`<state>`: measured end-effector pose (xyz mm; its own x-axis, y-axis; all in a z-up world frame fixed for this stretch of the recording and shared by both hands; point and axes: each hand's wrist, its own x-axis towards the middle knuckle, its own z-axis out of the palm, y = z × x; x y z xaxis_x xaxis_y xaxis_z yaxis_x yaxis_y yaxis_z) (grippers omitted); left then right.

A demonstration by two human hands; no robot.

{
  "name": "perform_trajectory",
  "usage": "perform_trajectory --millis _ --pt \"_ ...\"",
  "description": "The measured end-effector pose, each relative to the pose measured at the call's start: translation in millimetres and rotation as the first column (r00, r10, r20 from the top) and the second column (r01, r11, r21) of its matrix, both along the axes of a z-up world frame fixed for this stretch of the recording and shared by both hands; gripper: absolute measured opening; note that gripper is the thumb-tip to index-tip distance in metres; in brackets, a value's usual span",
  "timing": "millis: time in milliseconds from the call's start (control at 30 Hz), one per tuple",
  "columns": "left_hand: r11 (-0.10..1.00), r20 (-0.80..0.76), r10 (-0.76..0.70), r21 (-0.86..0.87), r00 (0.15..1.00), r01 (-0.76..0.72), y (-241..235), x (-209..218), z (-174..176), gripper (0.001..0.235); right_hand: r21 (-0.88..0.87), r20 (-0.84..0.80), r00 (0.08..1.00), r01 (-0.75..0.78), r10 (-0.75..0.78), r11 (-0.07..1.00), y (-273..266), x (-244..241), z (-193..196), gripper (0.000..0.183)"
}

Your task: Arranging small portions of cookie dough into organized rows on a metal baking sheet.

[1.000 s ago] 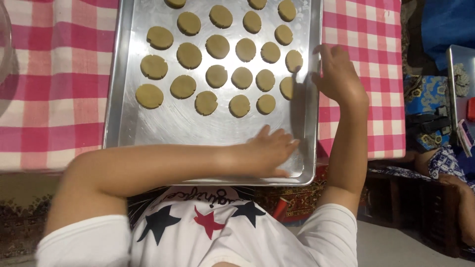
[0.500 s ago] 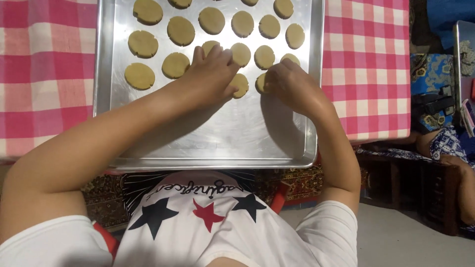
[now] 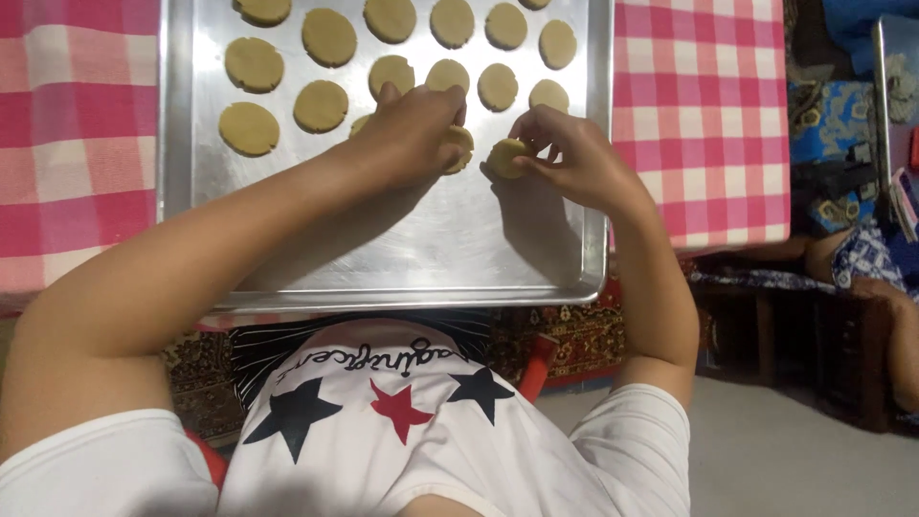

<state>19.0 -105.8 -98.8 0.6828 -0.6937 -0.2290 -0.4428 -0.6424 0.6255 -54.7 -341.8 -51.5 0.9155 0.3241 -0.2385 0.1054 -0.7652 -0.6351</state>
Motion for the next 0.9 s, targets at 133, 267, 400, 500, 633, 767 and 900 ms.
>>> perform_trajectory --millis 133,267,400,500,633,767,900 --pt "0.990 -0.029 -0.053 -0.136 0.998 0.048 -2.8 -2.6 0.8 0.036 -0.037 0.023 0.997 -0.079 0.080 0.996 -24.1 -25.6 5.4 0.016" --pt "0.978 -0.126 -0.089 -0.202 0.988 0.062 -10.6 -10.9 17.8 0.042 -0.065 -0.075 0.995 -0.064 0.060 0.996 -33.0 -46.7 18.5 0.020" --pt "0.977 -0.221 -0.150 -0.182 0.964 0.110 -12.4 -16.3 18.1 0.030 -0.175 -0.221 0.974 -0.100 0.060 0.980 -27.9 -55.7 18.0 0.024" --pt "0.980 -0.208 -0.187 -0.112 0.960 0.167 -11.9 -20.5 16.8 0.024 -0.153 -0.241 0.963 -0.158 0.118 0.976 -23.2 -57.5 16.7 0.027" --pt "0.978 -0.225 -0.208 -0.053 0.952 0.201 -9.9 -26.3 18.6 0.021 -0.171 -0.245 0.950 -0.237 0.192 0.956 -19.1 -55.4 11.8 0.037" --pt "0.977 -0.278 -0.205 -0.107 0.938 0.182 -7.3 -35.1 24.6 0.022 -0.106 -0.142 0.980 -0.157 0.141 0.982 -2.8 -60.0 17.9 0.031" --pt "0.962 -0.282 -0.257 -0.167 0.924 0.216 -8.8 -41.9 16.5 0.022 -0.194 -0.072 0.985 -0.170 0.159 0.966 9.1 -64.7 21.0 0.027"
